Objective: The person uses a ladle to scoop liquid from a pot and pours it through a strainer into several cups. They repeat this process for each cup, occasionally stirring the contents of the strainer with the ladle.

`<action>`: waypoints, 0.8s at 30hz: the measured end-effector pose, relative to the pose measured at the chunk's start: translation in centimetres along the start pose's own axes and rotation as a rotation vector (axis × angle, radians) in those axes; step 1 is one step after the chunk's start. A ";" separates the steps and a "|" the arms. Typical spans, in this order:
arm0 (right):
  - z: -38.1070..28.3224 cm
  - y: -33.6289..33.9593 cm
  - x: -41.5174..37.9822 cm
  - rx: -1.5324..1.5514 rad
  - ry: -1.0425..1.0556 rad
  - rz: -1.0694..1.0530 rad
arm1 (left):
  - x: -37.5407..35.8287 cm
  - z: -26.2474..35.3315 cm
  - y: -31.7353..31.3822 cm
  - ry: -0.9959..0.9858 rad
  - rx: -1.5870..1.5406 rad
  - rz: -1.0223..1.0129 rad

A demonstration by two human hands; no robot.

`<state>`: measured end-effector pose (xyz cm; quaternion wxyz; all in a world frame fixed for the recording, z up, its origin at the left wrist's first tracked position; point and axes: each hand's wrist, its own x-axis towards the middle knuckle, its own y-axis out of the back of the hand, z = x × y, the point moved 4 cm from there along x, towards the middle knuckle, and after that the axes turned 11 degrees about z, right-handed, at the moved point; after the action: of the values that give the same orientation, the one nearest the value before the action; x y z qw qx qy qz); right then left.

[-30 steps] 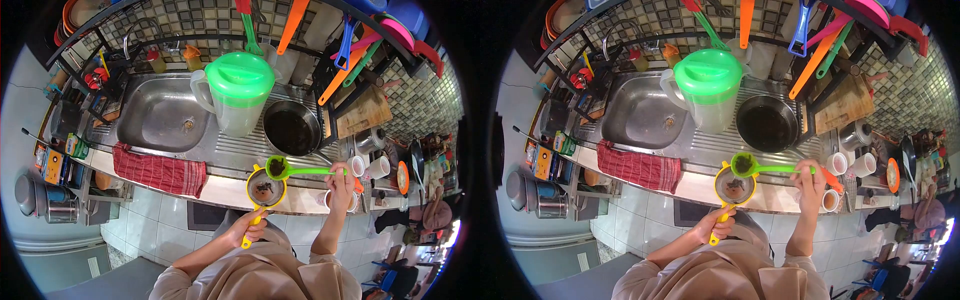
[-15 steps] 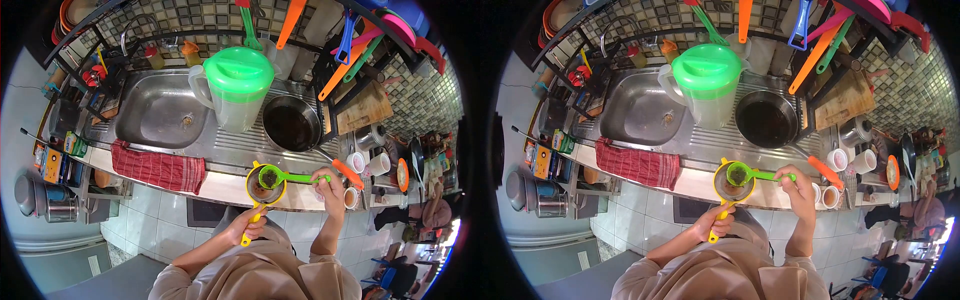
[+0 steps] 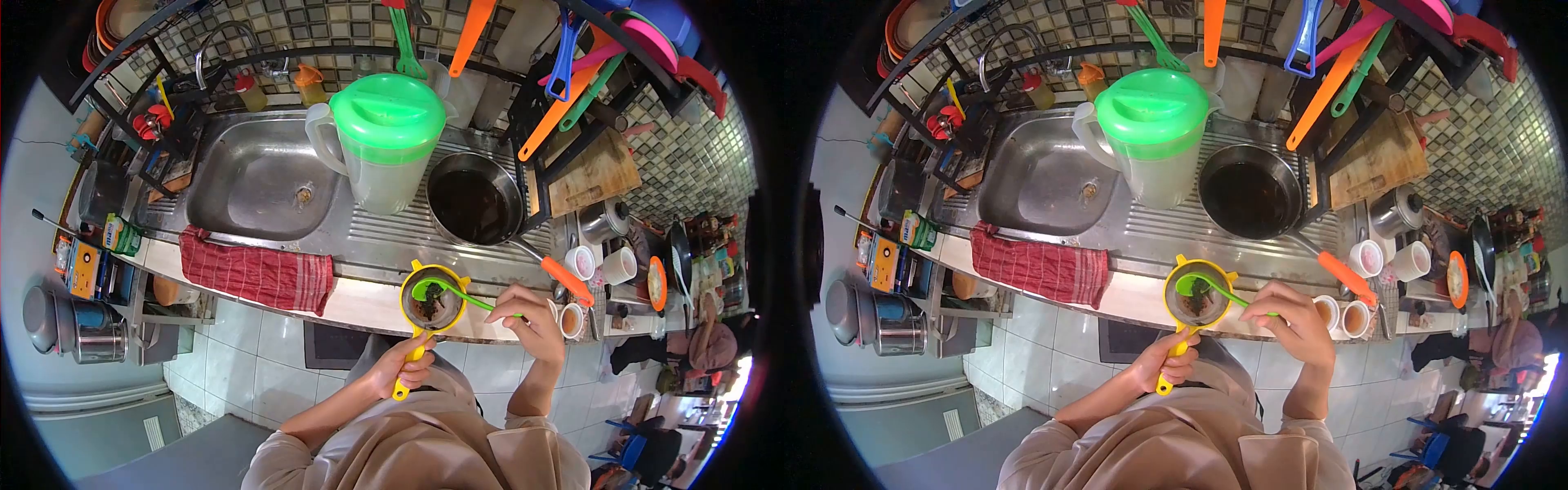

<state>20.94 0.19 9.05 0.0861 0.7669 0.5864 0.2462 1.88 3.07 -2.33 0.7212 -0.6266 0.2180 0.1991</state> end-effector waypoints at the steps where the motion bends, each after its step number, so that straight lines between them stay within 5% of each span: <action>1: -0.1 0.0 -0.1 0.015 0.007 -0.019 | 0.0 0.0 0.0 -0.006 0.007 0.002; 12: -0.3 -1.6 -1.8 -0.110 0.095 -0.096 | -0.1 0.1 0.0 0.021 -0.008 -0.003; 24: 0.5 -2.3 -4.5 -0.240 0.344 0.110 | 0.0 0.3 0.1 0.023 0.011 -0.009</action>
<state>18.34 -3.30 6.36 0.0618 0.7286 0.5163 0.4458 1.81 3.41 -2.35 0.7230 -0.6260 0.2243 0.1874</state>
